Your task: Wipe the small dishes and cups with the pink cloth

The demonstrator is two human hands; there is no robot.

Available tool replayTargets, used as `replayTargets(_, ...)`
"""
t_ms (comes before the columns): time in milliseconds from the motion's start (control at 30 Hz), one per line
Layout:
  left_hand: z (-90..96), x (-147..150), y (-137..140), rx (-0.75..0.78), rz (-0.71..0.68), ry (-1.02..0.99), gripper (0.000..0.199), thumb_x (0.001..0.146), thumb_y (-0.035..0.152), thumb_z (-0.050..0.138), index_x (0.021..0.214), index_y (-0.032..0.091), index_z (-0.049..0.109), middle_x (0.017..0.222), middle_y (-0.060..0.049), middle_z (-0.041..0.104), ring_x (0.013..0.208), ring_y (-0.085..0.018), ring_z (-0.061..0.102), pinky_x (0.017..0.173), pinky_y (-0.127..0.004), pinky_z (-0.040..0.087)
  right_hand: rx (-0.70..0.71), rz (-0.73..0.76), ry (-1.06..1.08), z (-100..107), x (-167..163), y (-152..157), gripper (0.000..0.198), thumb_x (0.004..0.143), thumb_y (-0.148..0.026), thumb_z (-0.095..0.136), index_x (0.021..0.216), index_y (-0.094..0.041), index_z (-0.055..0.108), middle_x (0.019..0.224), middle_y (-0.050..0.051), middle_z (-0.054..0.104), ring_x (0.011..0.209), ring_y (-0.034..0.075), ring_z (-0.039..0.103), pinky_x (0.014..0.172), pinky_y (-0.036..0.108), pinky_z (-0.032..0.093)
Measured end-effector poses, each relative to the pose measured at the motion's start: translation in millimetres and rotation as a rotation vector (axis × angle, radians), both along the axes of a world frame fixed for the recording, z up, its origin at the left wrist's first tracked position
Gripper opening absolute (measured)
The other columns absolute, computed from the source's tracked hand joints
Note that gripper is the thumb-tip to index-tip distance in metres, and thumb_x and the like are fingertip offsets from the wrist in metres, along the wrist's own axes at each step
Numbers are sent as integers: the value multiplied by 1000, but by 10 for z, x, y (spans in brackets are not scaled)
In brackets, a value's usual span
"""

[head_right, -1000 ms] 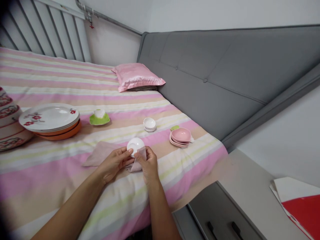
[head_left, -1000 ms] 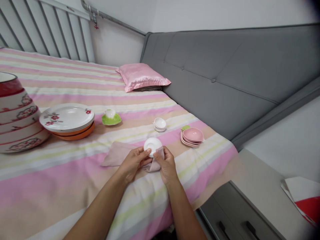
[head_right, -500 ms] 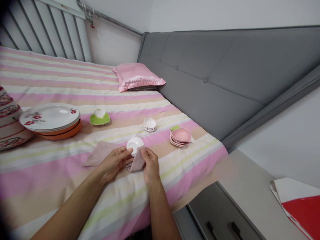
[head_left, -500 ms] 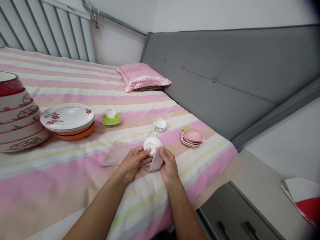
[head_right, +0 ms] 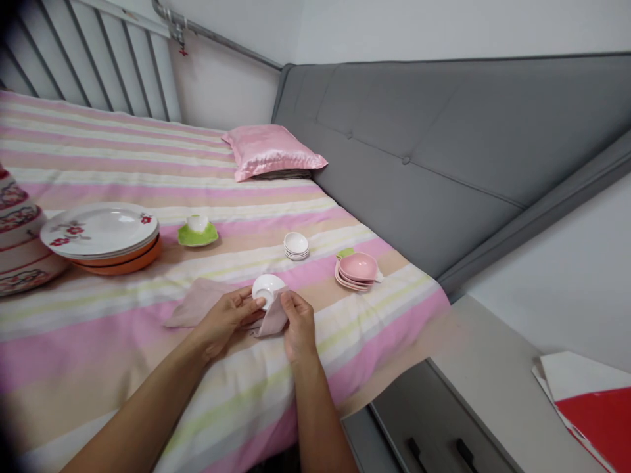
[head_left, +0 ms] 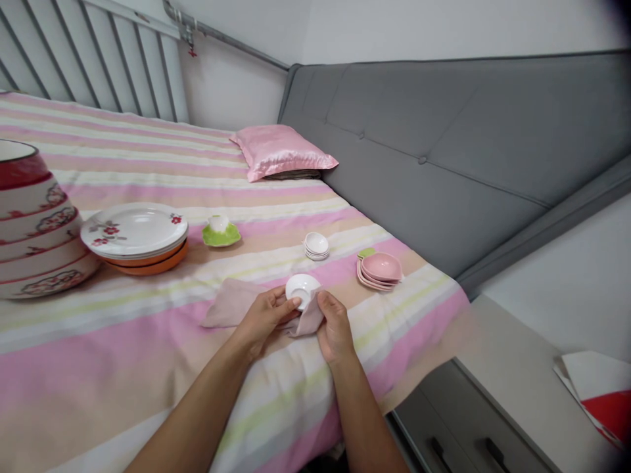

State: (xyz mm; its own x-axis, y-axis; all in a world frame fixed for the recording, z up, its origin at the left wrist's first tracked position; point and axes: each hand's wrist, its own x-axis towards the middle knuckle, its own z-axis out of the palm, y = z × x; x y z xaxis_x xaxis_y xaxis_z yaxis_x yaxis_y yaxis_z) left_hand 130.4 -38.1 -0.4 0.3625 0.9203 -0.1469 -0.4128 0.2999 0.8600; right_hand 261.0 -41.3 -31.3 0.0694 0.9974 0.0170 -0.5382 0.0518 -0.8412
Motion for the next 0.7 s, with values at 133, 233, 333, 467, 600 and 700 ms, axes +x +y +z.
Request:
replayTargets(133,-20,4,22,-40,25,-27,30,73,31,69,97,13,66,94,-9,69,81,-14,64,78,-24,49,29,6,-42,-17,-19,4,22,73,-38,68,71,-17,66,67,-1,61,64,11,51,63,22,41)
replayTargets(233,-24,-5,37,-110,56,-13,28,74,34,67,89,10,66,88,-10,70,76,-14,64,74,-23,50,49,11,-123,-29,-31,-3,18,73,-35,68,74,-16,67,68,-2,61,66,11,51,63,22,40)
replayTargets(333,-10,-2,34,-129,44,10,33,76,38,64,90,9,66,86,-12,70,72,-15,65,70,-25,51,63,9,-215,-41,-38,-16,19,72,-33,69,82,-17,68,70,-2,61,68,12,51,65,22,40)
replayTargets(467,18,16,8,-106,50,58,37,76,43,63,92,9,65,86,-12,70,72,-16,65,70,-27,51,74,-13,-235,-51,-43,-27,20,72,-35,69,80,-17,67,69,-2,59,66,12,51,64,22,39)
replayTargets(600,29,12,-13,-88,54,72,36,72,41,67,91,10,64,88,-11,69,76,-17,65,73,-27,50,68,3,-113,-30,-35,-23,19,73,-36,67,77,-18,64,69,-2,58,65,11,50,63,22,40)
replayTargets(700,28,-3,-12,-66,112,60,47,64,34,75,104,16,59,96,-9,68,78,-18,65,72,-29,51,43,-11,-27,-3,-23,-14,22,74,-40,66,73,-18,61,67,-1,57,64,11,49,62,22,40)
